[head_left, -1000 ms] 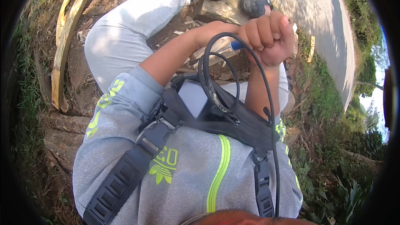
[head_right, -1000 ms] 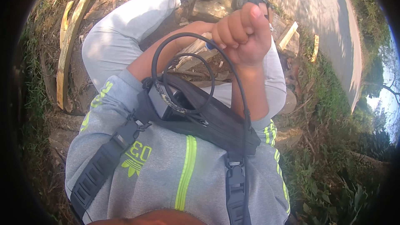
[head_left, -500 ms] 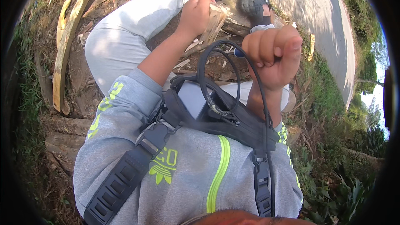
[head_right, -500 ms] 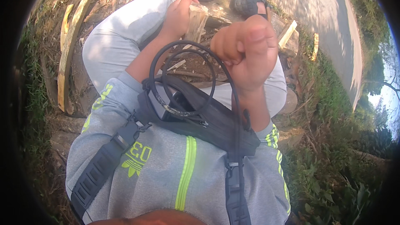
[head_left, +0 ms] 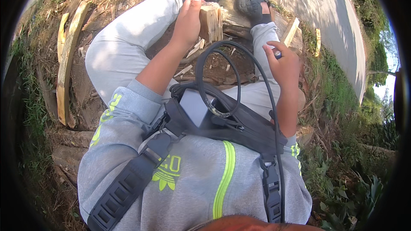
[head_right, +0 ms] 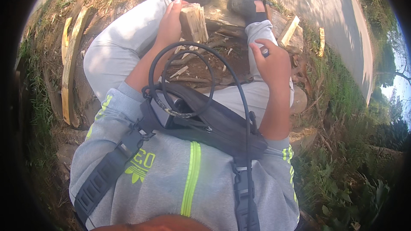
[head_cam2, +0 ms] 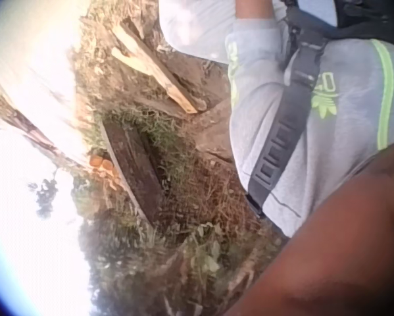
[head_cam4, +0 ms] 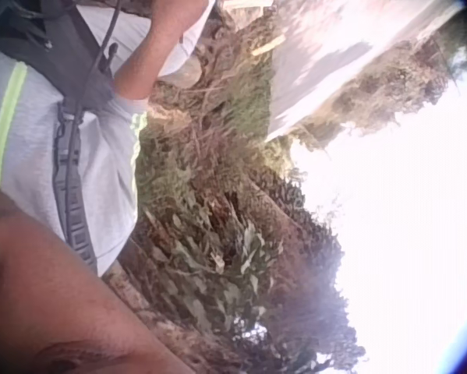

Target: The person chisels a small block of wood by placing a chisel against it and striking the end of the chisel with a hammer.

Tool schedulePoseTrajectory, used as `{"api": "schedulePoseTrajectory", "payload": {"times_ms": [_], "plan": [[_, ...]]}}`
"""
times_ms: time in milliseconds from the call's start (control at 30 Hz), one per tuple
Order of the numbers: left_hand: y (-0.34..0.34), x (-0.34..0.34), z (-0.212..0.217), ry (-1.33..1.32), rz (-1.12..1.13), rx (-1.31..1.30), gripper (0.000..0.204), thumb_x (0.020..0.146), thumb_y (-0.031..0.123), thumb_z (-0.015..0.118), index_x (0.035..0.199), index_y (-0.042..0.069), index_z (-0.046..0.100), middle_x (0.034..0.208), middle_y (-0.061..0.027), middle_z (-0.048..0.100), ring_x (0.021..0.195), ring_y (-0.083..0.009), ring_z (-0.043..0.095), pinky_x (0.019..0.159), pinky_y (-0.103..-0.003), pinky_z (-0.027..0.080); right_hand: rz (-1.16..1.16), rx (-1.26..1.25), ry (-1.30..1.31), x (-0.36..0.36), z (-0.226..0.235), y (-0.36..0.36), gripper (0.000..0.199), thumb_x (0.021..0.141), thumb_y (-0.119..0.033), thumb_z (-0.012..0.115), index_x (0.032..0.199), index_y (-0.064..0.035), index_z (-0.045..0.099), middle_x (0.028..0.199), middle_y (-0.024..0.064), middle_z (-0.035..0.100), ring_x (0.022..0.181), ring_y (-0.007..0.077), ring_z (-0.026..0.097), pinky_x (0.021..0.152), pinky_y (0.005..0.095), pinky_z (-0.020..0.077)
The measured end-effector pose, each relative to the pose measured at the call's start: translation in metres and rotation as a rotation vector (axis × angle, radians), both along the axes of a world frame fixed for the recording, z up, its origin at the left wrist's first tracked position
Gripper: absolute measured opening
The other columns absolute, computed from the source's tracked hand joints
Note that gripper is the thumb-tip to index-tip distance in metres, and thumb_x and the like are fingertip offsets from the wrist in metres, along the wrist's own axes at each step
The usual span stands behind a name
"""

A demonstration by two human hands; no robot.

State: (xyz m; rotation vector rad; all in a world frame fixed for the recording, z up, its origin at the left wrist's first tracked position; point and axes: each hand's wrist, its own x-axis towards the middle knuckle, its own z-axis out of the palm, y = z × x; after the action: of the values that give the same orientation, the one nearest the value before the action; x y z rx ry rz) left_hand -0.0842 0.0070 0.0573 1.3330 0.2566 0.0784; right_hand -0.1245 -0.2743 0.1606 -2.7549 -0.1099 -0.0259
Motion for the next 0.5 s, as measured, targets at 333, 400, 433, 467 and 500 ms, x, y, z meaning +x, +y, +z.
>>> {"api": "schedulePoseTrajectory", "payload": {"times_ms": [333,400,433,467,500], "plan": [[-0.020,-0.023,0.007,-0.068,-0.050,-0.185,0.043,0.113,0.045,0.049,0.111,0.003,0.060,0.093,-0.0014,0.060,0.087,-0.0077,0.053,0.081,-0.027,0.046,0.268,0.277,0.175,0.007,-0.020,0.084,0.048,0.083,-0.028,0.088,0.121,-0.0027,0.074,0.096,0.0127,0.078,0.082,0.0227,0.074,0.076,0.0333,0.0557],[-0.017,-0.021,0.003,-0.066,-0.029,-0.161,0.044,0.112,0.045,0.049,0.110,0.003,0.060,0.092,-0.0021,0.060,0.087,-0.0078,0.053,0.081,-0.027,0.046,0.329,0.212,0.113,0.007,-0.024,0.090,0.047,0.083,-0.031,0.088,0.118,-0.0022,0.075,0.094,0.0145,0.077,0.081,0.0260,0.074,0.075,0.0348,0.0555],[-0.017,-0.021,0.003,-0.065,-0.019,-0.150,0.044,0.112,0.046,0.049,0.109,0.003,0.060,0.091,-0.0024,0.060,0.086,-0.0078,0.053,0.081,-0.027,0.046,0.310,0.204,0.132,0.007,-0.025,0.094,0.045,0.085,-0.033,0.086,0.115,-0.0019,0.075,0.093,0.0159,0.076,0.081,0.0290,0.073,0.074,0.0366,0.0550],[-0.017,-0.022,0.004,-0.064,-0.008,-0.127,0.045,0.112,0.046,0.049,0.109,0.003,0.060,0.091,-0.0025,0.060,0.086,-0.0081,0.053,0.080,-0.027,0.046,0.291,0.196,0.150,0.006,-0.025,0.098,0.043,0.086,-0.036,0.084,0.111,-0.0017,0.074,0.091,0.0172,0.075,0.080,0.0320,0.072,0.073,0.0383,0.0546],[-0.016,-0.023,0.011,-0.065,0.003,-0.103,0.045,0.112,0.047,0.049,0.109,0.003,0.060,0.091,-0.0026,0.060,0.086,-0.0084,0.053,0.080,-0.028,0.046,0.272,0.189,0.167,0.007,-0.023,0.104,0.043,0.088,-0.039,0.082,0.107,-0.0014,0.074,0.089,0.0185,0.074,0.080,0.0350,0.071,0.072,0.0400,0.0542]]}}
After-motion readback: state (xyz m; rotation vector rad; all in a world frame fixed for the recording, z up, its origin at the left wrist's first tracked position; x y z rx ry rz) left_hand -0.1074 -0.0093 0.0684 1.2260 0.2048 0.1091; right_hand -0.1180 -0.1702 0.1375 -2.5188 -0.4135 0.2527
